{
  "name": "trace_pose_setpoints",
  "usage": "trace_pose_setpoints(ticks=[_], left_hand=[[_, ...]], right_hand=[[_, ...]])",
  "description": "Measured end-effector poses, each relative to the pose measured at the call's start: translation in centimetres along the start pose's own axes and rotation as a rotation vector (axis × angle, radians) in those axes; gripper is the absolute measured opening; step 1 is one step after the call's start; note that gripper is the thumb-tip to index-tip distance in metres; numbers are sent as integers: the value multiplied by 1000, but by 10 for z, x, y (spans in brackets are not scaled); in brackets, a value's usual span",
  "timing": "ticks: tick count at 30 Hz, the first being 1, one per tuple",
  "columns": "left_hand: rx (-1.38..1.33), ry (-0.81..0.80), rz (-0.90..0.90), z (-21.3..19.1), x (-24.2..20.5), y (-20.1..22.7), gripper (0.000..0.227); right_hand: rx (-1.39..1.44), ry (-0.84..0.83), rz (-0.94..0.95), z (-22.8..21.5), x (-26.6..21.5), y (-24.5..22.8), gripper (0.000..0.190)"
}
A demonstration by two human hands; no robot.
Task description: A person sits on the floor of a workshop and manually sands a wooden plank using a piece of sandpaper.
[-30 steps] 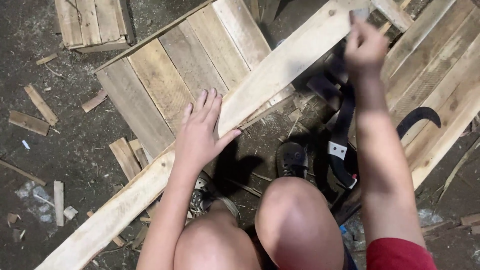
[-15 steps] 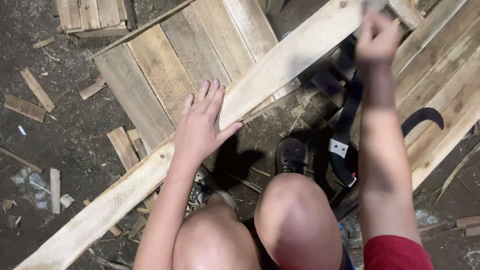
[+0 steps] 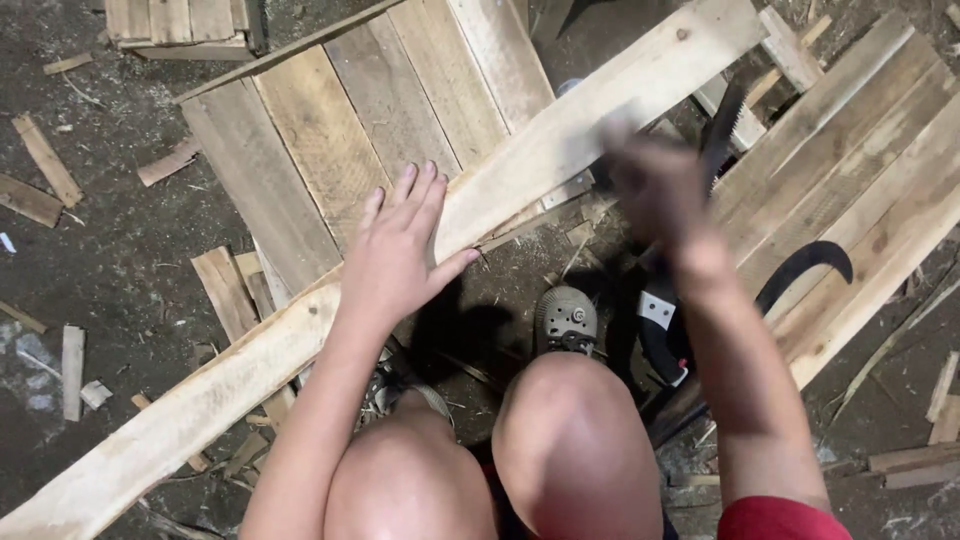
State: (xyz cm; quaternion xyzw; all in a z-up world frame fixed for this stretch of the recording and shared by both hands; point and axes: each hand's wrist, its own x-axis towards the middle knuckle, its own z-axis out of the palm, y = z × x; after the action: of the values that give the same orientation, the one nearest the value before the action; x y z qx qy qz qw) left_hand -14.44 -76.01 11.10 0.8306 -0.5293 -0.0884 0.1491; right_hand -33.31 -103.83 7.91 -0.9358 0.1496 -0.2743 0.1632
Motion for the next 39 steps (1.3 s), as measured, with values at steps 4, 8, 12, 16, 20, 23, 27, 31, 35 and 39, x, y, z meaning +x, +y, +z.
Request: trace_pose_setpoints(ticks=[4, 8, 12, 16, 20, 23, 27, 31, 35, 39], left_hand=[[-30, 0, 16, 3, -2, -2, 88], [69, 3, -3, -4, -3, 7, 95], [48, 11, -19, -6, 0, 8, 97], [40, 2, -19, -7, -1, 9, 99], [37, 10, -10, -7, -1, 9, 104], [29, 11, -14, -9, -1, 11, 99], [12, 23, -25, -11, 1, 11, 93], [21, 29, -11, -12, 1, 10, 93], [3, 17, -16, -11, 1, 10, 94], [-3, 20, -14, -11, 1, 10, 94]], right_hand=[[64, 97, -58, 27, -9, 10, 16], [-200, 83, 1, 7, -16, 79, 46], [39, 20, -26, 1, -7, 4, 15], [154, -26, -169, 0, 4, 0, 23], [-320, -15, 4, -8, 14, 98, 64], [-351, 198, 57, -15, 30, 108, 23], [-550, 2, -134, -14, 35, 39, 12], [-564, 163, -188, 10, 29, 108, 59], [-756, 63, 177, 11, 44, 188, 24], [-428, -28, 45, 3, 46, 112, 27]])
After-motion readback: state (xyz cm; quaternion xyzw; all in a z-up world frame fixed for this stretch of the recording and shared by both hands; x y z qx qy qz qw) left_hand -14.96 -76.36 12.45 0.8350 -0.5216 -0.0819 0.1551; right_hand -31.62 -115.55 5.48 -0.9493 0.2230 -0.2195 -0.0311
